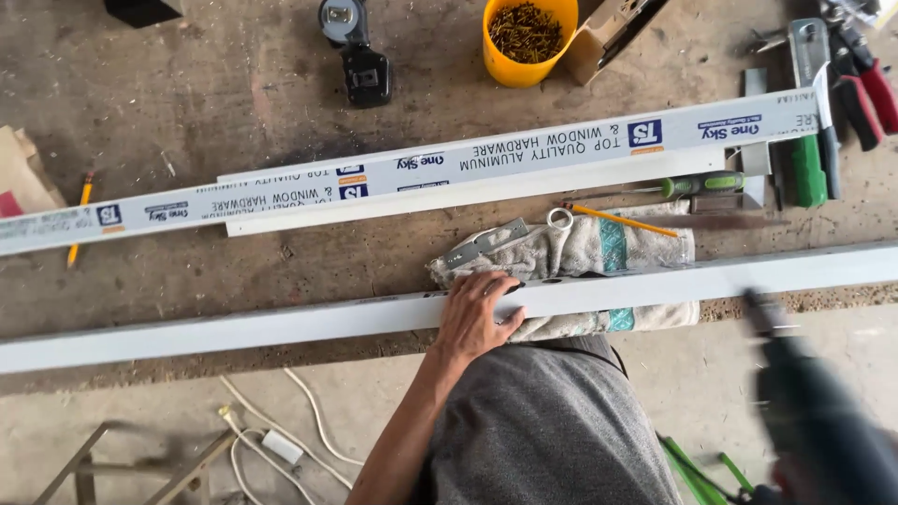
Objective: Marking, measuring, and drilling holes in aluminum window frame profiles on a workbench.
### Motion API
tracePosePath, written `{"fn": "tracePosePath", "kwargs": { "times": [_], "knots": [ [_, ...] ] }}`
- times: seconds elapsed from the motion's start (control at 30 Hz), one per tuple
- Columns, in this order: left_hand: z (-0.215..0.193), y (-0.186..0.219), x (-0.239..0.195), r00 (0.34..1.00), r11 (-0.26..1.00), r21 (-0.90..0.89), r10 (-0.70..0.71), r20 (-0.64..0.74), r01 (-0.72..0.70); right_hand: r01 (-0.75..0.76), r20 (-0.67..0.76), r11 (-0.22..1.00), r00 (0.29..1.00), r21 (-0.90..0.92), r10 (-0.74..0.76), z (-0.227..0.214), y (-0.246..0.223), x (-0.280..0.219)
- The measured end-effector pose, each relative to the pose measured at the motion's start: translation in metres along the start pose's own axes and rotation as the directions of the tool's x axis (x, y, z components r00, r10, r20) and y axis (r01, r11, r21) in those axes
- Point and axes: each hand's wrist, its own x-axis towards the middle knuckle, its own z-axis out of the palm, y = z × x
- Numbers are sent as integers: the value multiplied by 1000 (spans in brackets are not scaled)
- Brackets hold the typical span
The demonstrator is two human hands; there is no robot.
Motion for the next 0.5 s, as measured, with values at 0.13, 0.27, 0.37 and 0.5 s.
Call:
{"fn": "tracePosePath", "kwargs": {
  "times": [0.13,0.27,0.37,0.5],
  "knots": [
    [7,-16,-3,987,988,123,74,139,-92,-59,60,998,996,-3,59,24,-87,-56],
    [13,-20,-4,989,989,108,85,121,-98,-43,151,993,988,114,26,55,-132,-51],
    [16,-18,-5,997,996,53,75,3,-75,-258,179,935,935,-244,305,67,-166,-44],
    [13,-16,-4,997,996,55,67,-23,-66,-243,236,941,925,-237,298,73,-182,-35]
  ]
}}
